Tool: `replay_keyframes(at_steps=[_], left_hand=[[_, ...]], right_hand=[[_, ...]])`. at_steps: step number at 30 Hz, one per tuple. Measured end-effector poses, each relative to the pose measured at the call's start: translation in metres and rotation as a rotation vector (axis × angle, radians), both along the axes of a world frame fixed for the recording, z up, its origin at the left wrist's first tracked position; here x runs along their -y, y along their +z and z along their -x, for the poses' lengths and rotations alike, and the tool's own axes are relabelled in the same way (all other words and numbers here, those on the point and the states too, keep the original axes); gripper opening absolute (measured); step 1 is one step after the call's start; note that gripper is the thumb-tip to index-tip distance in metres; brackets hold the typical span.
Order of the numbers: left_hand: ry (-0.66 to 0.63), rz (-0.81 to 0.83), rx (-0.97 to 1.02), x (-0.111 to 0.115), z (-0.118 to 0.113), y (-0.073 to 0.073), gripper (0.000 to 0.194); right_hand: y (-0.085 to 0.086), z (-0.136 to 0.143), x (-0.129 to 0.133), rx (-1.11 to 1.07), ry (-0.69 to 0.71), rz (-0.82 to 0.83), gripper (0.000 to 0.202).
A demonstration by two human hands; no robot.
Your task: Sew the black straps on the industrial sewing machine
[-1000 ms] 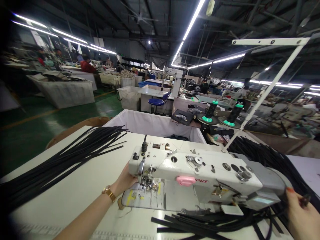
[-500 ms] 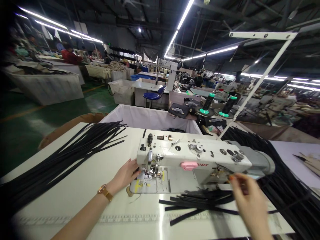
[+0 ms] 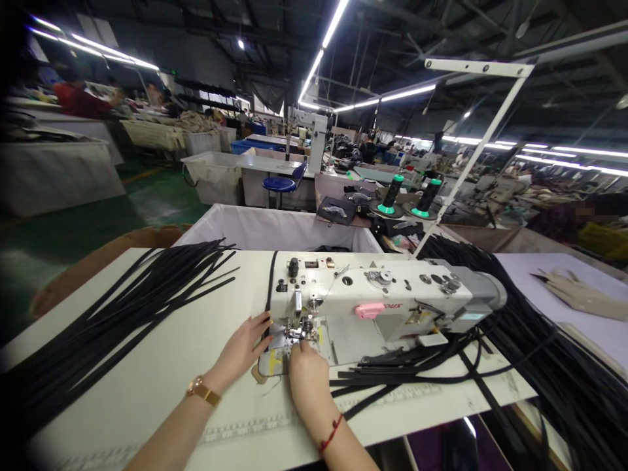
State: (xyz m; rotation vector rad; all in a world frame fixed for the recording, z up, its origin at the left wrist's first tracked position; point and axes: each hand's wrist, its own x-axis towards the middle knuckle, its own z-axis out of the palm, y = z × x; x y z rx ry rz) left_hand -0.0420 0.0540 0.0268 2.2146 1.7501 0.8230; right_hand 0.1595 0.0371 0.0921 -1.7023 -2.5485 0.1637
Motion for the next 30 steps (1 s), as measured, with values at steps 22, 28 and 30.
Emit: replay_keyframes(at_steps=[22, 28, 30], left_hand=[[-0.033, -0.02, 0.076, -0.012, 0.012, -0.004, 0.035], [-0.039, -0.003, 0.052, -0.007, 0.009, 0.006, 0.032], [-0.059, 0.008, 0.028, -0.004, 0.006, 0.01, 0.031]], right_hand=[[0.017, -0.008, -0.025, -0.286, 0.254, 0.339, 0.01], [0.033, -0.056, -0.003, -0.587, 0.164, 0.631, 0.014], [0.039, -0.074, 0.013, -0.668, 0.113, 0.678, 0.015]])
